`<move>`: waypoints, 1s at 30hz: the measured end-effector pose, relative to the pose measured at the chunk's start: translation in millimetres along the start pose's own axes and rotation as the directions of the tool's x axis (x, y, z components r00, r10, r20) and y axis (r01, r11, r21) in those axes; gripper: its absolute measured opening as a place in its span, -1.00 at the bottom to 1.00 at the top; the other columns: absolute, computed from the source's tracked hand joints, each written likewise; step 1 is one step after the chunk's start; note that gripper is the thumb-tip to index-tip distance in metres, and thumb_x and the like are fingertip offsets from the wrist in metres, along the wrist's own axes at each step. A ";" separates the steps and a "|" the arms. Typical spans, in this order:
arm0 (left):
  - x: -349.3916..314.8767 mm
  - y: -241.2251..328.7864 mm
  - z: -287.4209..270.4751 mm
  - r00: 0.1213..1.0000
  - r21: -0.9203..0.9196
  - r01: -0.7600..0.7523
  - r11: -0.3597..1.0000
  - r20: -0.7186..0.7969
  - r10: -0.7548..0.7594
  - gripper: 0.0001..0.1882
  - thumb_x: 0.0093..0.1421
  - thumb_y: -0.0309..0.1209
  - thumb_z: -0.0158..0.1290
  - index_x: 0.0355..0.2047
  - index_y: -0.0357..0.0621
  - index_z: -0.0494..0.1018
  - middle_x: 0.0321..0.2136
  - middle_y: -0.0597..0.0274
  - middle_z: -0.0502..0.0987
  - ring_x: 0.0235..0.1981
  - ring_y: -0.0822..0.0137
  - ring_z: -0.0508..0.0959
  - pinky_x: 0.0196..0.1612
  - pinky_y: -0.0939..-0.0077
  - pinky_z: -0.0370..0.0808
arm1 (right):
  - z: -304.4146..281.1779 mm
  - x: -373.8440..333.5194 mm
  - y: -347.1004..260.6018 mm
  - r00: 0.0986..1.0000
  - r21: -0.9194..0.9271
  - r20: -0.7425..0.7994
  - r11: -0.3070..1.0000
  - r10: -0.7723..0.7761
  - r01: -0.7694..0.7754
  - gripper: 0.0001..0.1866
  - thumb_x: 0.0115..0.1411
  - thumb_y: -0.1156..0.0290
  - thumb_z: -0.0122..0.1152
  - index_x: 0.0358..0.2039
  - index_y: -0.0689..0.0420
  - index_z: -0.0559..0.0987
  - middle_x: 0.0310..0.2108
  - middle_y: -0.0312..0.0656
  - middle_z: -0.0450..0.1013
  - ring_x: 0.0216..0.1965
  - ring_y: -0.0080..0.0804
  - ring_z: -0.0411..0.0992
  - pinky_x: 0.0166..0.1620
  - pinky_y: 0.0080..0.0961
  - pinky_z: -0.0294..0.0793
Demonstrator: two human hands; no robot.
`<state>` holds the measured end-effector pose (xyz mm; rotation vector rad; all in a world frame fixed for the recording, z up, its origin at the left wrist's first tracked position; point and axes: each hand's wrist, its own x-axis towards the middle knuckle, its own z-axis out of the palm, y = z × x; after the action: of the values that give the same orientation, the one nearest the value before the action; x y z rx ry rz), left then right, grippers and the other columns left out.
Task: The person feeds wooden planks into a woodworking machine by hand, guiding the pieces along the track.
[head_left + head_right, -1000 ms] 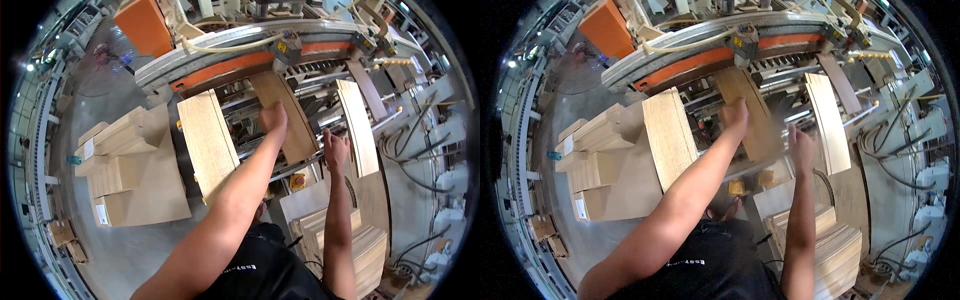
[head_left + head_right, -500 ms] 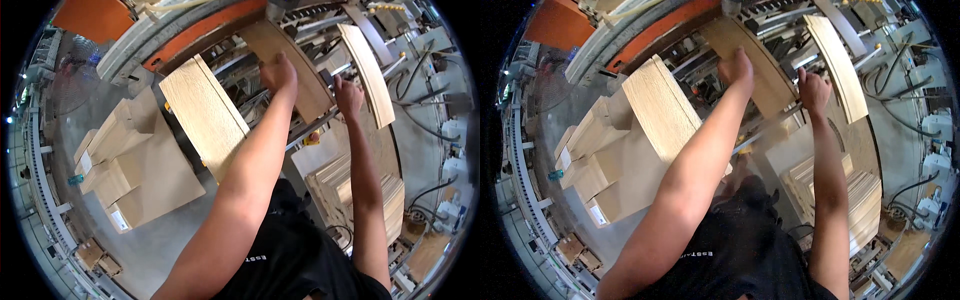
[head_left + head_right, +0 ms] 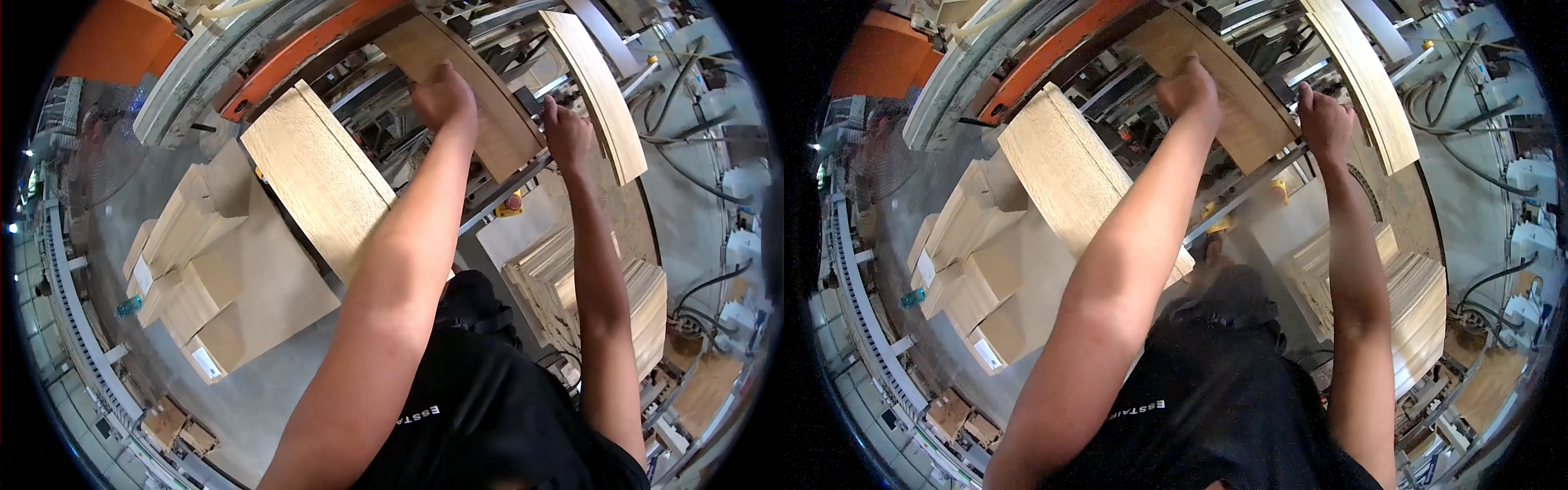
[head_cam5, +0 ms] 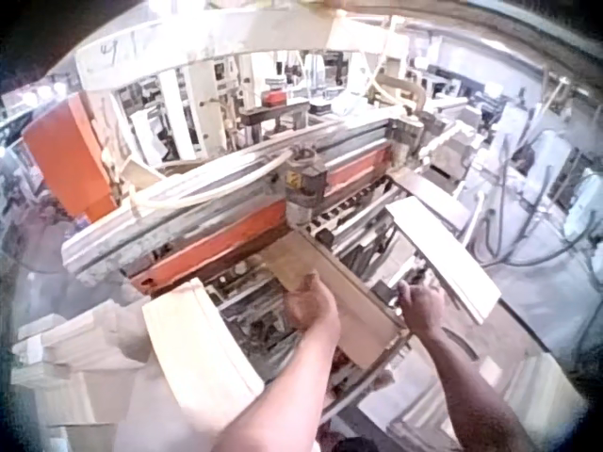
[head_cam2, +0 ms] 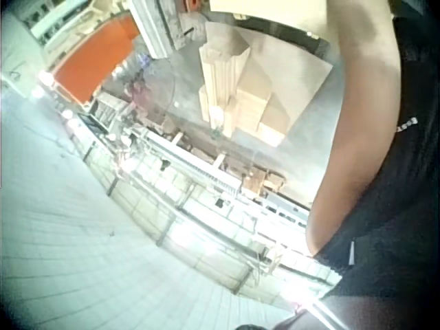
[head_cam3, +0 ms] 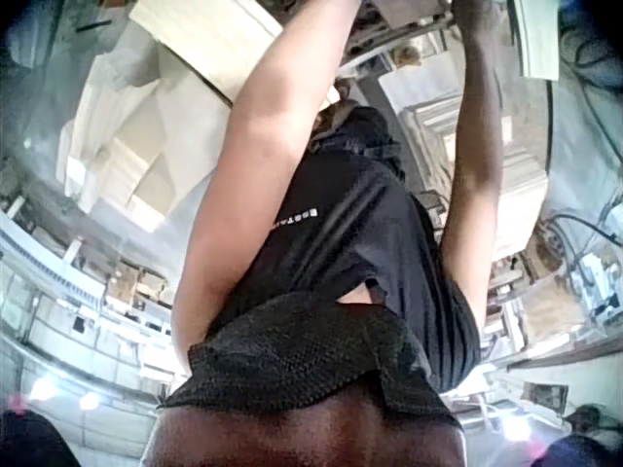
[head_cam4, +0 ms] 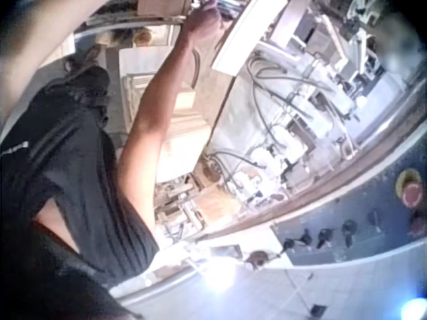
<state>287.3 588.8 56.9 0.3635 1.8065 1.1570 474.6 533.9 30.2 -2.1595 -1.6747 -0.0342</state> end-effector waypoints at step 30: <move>16.4 -8.4 4.5 0.985 0.013 -0.144 0.989 -0.098 0.145 -0.42 0.02 -0.11 0.24 -0.18 -0.45 0.49 -0.16 -0.18 0.54 -0.17 -0.02 0.57 -0.13 0.21 0.52 | -9.6 2.1 -5.7 0.998 0.095 0.053 0.995 0.020 -0.025 -0.67 0.12 0.13 0.10 -0.59 0.09 0.58 -0.64 -0.09 0.49 -0.50 -0.12 0.48 -0.12 -0.29 0.26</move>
<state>284.2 597.8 40.4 0.4543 1.8942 1.2902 472.0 533.8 41.2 -2.1246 -1.6456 0.1070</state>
